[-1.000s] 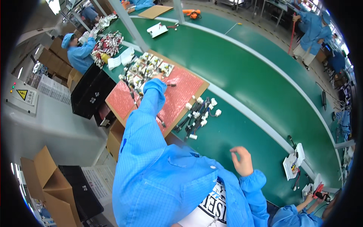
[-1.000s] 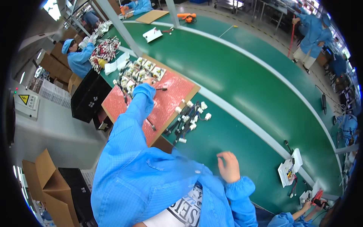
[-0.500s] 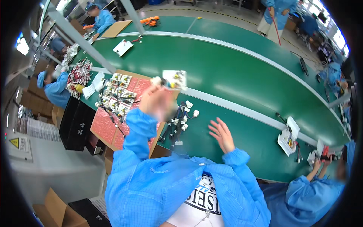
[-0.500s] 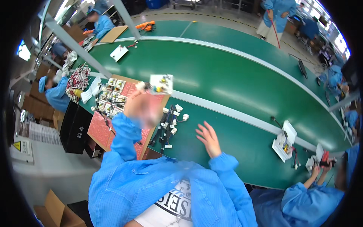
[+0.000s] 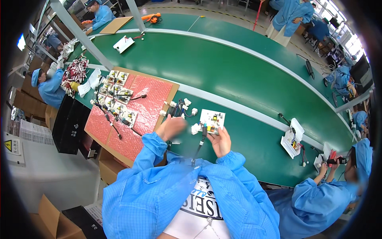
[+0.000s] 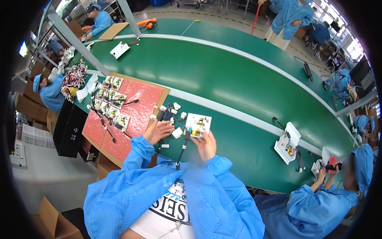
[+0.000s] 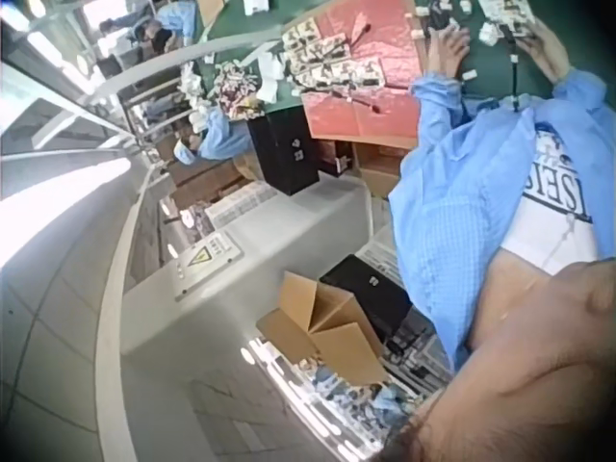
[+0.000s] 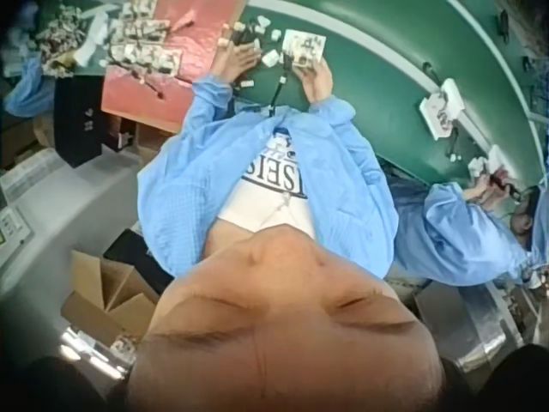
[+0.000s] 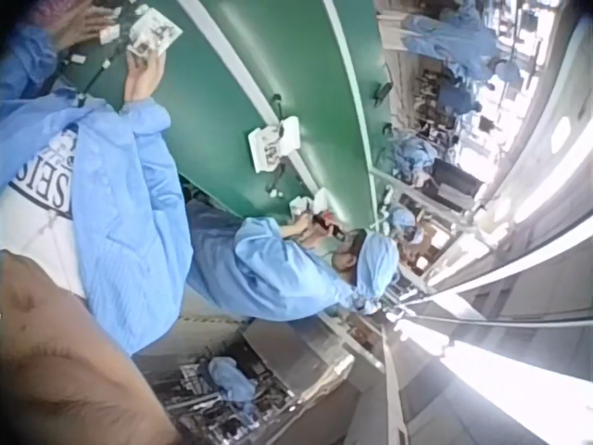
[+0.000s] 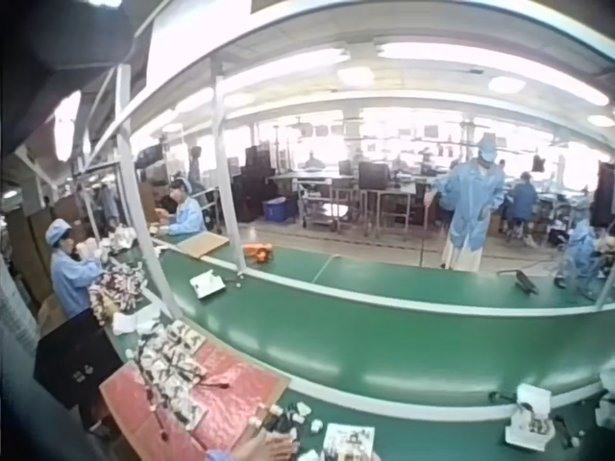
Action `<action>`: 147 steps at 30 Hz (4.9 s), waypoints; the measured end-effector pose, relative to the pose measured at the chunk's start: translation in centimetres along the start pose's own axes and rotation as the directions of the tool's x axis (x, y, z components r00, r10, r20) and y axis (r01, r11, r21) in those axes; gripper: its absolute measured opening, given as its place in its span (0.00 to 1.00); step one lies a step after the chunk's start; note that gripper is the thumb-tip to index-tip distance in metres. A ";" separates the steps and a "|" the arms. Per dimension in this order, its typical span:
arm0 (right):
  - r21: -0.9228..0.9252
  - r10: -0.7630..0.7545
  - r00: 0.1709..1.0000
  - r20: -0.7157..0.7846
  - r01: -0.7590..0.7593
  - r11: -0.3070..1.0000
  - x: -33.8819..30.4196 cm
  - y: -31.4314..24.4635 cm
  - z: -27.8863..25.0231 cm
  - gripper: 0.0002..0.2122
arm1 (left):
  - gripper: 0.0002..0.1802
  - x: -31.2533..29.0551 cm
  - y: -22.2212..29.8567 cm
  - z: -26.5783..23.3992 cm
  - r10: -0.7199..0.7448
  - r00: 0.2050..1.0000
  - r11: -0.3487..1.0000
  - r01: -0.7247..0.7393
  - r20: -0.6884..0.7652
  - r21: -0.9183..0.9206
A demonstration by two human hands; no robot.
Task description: Manually assemble electronic components onto circuit boards and secure them into plastic housings.
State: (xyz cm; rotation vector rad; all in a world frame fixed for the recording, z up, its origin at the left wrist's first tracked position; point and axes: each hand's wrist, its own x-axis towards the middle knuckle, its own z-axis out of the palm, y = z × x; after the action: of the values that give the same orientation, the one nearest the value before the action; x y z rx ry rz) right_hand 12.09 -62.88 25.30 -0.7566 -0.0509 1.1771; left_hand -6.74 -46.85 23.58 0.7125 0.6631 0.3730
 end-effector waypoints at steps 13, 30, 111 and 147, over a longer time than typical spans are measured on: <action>-0.509 0.208 0.962 0.178 -0.090 0.856 1.3 0.4 3.7 0.14 | 0.22 4.5 -1.0 2.7 -0.122 0.978 0.964 0.157 0.171 -0.213; -0.798 0.005 1.000 0.020 0.013 0.603 7.3 2.7 -5.2 0.09 | 0.22 2.0 1.4 0.6 -0.044 0.999 0.884 0.053 0.030 -0.465; -0.963 -0.390 0.919 0.052 0.150 0.225 2.8 -7.4 -14.3 0.07 | 0.19 6.4 -7.2 9.9 -0.140 0.989 0.986 0.144 0.049 -0.087; -0.629 -0.127 0.992 0.014 0.107 0.770 -3.7 -4.2 -9.4 0.04 | 0.18 3.9 -8.2 9.9 -0.164 0.986 0.983 0.163 0.016 0.084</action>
State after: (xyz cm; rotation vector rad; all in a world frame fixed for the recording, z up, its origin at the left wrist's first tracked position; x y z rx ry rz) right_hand 17.88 -71.53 21.79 -1.3450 -0.4866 1.0251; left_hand 3.52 -55.31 21.82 0.7335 0.7134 0.1870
